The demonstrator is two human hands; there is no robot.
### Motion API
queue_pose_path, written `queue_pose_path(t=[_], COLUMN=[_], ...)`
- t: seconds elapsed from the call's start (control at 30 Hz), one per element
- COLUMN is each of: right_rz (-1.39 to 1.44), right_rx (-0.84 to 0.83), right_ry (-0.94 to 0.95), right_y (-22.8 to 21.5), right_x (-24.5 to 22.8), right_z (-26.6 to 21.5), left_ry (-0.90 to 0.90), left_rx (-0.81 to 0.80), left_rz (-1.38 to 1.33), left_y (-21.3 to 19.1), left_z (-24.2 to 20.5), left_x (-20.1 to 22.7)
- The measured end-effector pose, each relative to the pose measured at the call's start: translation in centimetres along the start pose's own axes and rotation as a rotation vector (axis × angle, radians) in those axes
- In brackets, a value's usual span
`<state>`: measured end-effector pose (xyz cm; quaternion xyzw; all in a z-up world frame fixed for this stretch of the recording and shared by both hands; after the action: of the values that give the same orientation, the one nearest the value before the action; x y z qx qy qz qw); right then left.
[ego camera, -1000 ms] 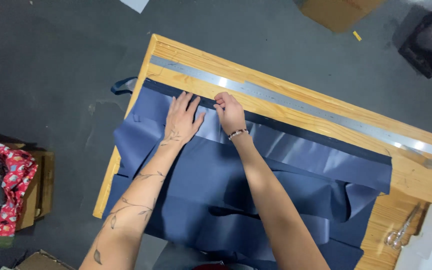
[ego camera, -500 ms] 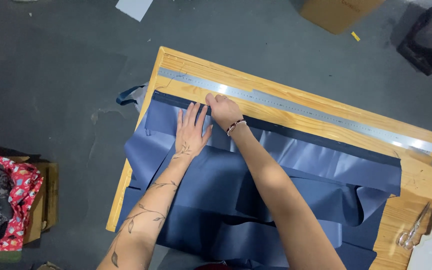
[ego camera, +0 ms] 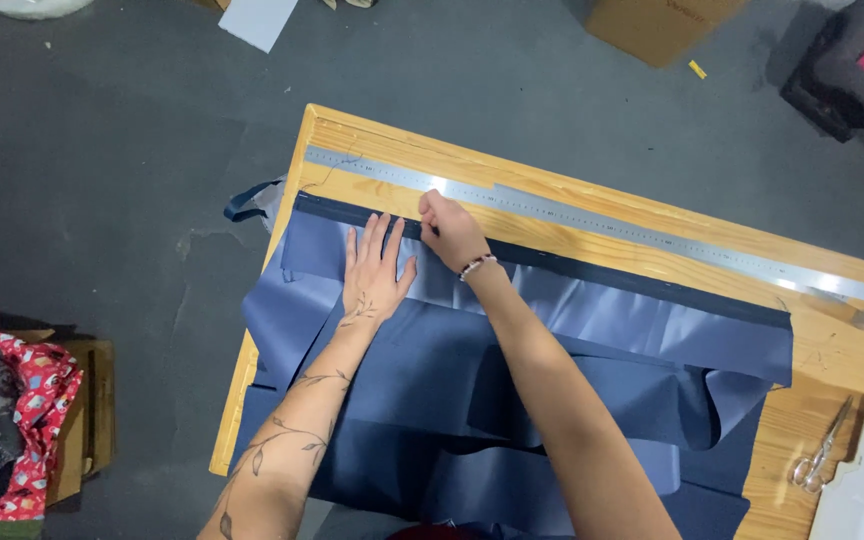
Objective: The person folds a large piece of dark blue fabric on a wooden table and secures the folded edge with straight pins. They repeatedly align the fabric layers and insert pins along the top edge to hold the fold in place.
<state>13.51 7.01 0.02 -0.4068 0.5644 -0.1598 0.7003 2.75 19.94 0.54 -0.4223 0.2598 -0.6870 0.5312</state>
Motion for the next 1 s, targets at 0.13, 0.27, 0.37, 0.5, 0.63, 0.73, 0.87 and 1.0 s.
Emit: queue_pose_path(t=[0.13,0.27,0.37,0.5,0.63,0.73,0.87,1.0], right_rz=[-0.093,-0.344,-0.399,-0.389,-0.279,-0.208,-0.107,0.037], right_rx=[-0.023,-0.012,-0.021,-0.037,-0.072,-0.062,0.004,0.228], right_ry=[-0.084,-0.249,-0.335,-0.347,-0.314,-0.263,-0.152,0.182], right_y=[2.5,2.3,3.1,5.0,3.8,2.2,-1.1,-8.3], right_x=[1.0,-0.8,-0.6,1.6,1.4,1.2,1.5,2.4], right_z=[1.4,1.5,1.7,2.0,1.7,1.5,0.1,-3.6], left_ry=[0.006,0.009,-0.016,-0.154,-0.233,-0.245,-0.264,-0.254], left_rx=[0.014,0.023,0.038,0.008,-0.037,-0.079,-0.083,-0.056], left_rz=[0.018,0.017,0.036,0.143,0.183,0.170,0.161,0.140], left_y=[0.0,0.1,-0.7,-1.1,-1.4,-1.2,-1.4,-1.5], left_z=[-0.1,-0.2,0.4,1.3,1.7,1.8,1.8,2.0], left_x=[0.2,0.1,0.1,-0.9,-2.8,-3.0,-3.0,-2.6])
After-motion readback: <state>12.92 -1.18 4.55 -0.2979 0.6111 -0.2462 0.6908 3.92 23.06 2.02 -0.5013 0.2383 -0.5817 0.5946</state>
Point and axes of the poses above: each hand's wrist, its own z-axis towards the middle knuckle, its own y-axis out of the palm, x = y × z, the point moved 4 cm from there along z, towards the middle knuckle, and after that the axes turned 10 degrees about x, right-handed, at the moved point
